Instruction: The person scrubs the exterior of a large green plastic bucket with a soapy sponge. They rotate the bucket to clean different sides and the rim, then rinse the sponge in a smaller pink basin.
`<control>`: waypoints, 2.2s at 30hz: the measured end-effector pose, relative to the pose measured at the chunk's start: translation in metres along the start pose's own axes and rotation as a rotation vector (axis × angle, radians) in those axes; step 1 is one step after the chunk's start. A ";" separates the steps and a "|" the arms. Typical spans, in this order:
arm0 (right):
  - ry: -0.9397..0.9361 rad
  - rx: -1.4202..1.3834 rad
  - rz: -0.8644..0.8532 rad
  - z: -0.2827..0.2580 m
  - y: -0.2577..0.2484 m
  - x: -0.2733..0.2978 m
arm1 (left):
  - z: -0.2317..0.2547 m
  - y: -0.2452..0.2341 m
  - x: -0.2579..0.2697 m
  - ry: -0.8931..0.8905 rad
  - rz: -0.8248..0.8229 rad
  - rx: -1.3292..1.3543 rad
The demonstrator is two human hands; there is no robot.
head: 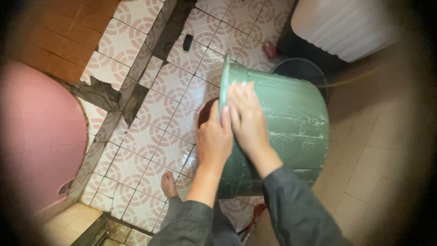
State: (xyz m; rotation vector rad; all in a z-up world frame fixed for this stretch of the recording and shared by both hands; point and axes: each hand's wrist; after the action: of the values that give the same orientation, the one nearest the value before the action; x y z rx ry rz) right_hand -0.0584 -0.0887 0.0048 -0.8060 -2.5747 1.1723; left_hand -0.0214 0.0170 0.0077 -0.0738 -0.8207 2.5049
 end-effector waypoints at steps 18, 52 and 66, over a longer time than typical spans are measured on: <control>-0.014 0.097 0.028 -0.018 0.002 0.070 | -0.006 -0.008 0.001 -0.005 0.002 0.004; -0.122 0.097 0.078 0.012 0.000 0.165 | 0.003 0.001 0.003 0.015 0.007 0.071; 0.052 0.063 0.153 -0.015 -0.023 0.038 | 0.010 0.005 0.005 0.003 -0.036 -0.060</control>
State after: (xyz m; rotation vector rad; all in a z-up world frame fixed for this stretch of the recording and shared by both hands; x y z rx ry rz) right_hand -0.0931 -0.0707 0.0300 -1.0204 -2.4578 1.2499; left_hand -0.0301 0.0104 0.0133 -0.0819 -0.8881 2.4462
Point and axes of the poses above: each hand's wrist, its own x-axis away from the middle knuckle, its own y-axis out of the palm, z = x × y, and after that the axes turned 14 degrees about y, right-handed
